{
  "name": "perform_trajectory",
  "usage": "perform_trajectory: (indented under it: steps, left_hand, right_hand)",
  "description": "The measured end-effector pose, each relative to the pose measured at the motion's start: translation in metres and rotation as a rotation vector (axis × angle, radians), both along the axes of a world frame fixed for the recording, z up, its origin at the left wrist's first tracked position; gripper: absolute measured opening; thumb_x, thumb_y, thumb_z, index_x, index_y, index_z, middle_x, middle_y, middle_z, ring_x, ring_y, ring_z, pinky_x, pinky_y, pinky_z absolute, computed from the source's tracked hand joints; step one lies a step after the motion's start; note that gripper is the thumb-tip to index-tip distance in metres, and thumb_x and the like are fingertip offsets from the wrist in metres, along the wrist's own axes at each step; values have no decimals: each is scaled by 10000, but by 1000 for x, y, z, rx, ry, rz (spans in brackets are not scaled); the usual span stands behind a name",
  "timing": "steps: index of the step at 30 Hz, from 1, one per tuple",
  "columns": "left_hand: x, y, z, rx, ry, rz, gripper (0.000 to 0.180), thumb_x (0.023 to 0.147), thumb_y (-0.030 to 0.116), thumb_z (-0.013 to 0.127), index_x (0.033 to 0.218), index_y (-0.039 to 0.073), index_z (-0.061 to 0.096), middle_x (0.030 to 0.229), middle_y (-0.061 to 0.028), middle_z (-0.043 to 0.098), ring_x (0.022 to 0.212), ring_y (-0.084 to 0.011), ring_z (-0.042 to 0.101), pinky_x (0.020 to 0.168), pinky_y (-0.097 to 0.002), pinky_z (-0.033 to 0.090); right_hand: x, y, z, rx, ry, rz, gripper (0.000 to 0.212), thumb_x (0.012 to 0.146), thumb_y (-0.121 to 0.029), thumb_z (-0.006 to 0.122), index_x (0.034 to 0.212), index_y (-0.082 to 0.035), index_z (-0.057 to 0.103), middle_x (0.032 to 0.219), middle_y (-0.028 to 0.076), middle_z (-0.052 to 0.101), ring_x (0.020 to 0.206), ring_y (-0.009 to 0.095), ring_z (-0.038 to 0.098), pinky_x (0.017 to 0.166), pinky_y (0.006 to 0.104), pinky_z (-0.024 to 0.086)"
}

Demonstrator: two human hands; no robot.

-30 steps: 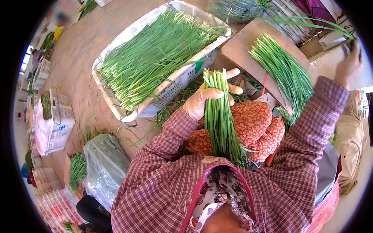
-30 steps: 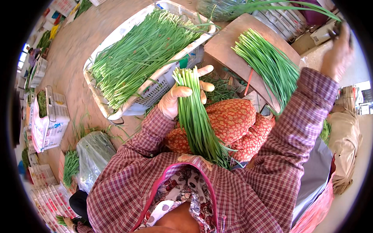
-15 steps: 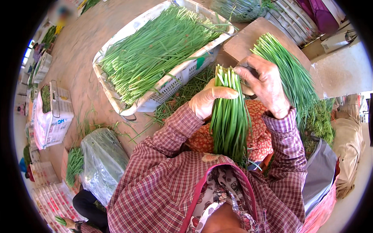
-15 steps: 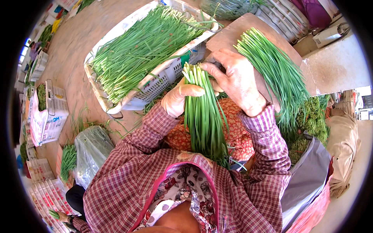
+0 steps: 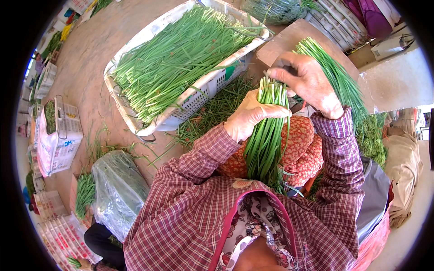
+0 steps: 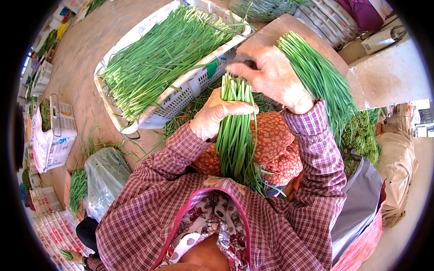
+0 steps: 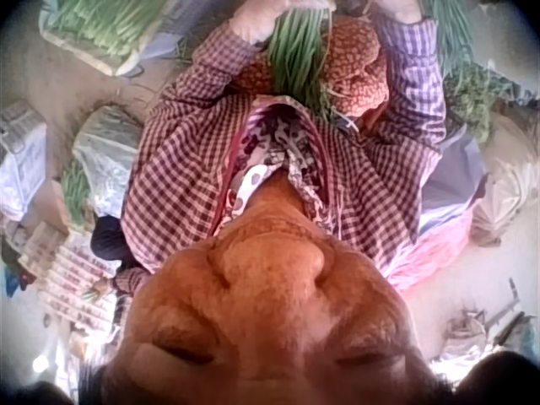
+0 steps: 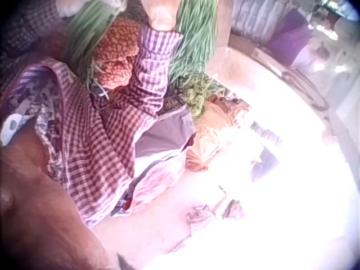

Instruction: The person bundles green onions by gathering a group together, trimming the ends with a small blade, and tying them with a red string.

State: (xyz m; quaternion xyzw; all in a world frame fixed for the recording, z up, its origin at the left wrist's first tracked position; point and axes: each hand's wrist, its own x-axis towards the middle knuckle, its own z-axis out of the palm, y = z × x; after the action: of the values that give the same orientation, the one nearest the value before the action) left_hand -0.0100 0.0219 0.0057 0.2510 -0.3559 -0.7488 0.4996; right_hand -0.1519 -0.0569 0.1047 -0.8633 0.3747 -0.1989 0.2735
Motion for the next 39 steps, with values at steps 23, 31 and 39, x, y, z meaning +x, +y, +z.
perform_trajectory:
  steps: [23,31,39]
  left_hand:
    - [-3,3,13,76,-91,-60,631,788,179,708,1372,15,533,887,-65,670,779,-132,633,753,-271,513]
    - [7,-4,-12,-23,97,-265,443,722,297,818,1051,36,677,1021,-107,684,1009,-242,651,871,-385,547]
    - [-3,-1,-37,-97,233,-379,574,637,331,843,1106,37,689,1073,-112,692,1074,-237,634,972,-393,492]
  right_hand:
    - [-36,-44,8,-968,285,-126,259,841,-213,686,1042,-52,663,955,111,623,847,274,622,743,415,516]
    - [7,9,-33,-128,-6,407,308,972,-298,574,1110,-42,676,979,160,682,933,350,648,836,431,527]
    - [6,22,-38,-397,32,537,281,799,-292,623,974,-98,725,872,51,676,866,265,630,800,371,453]
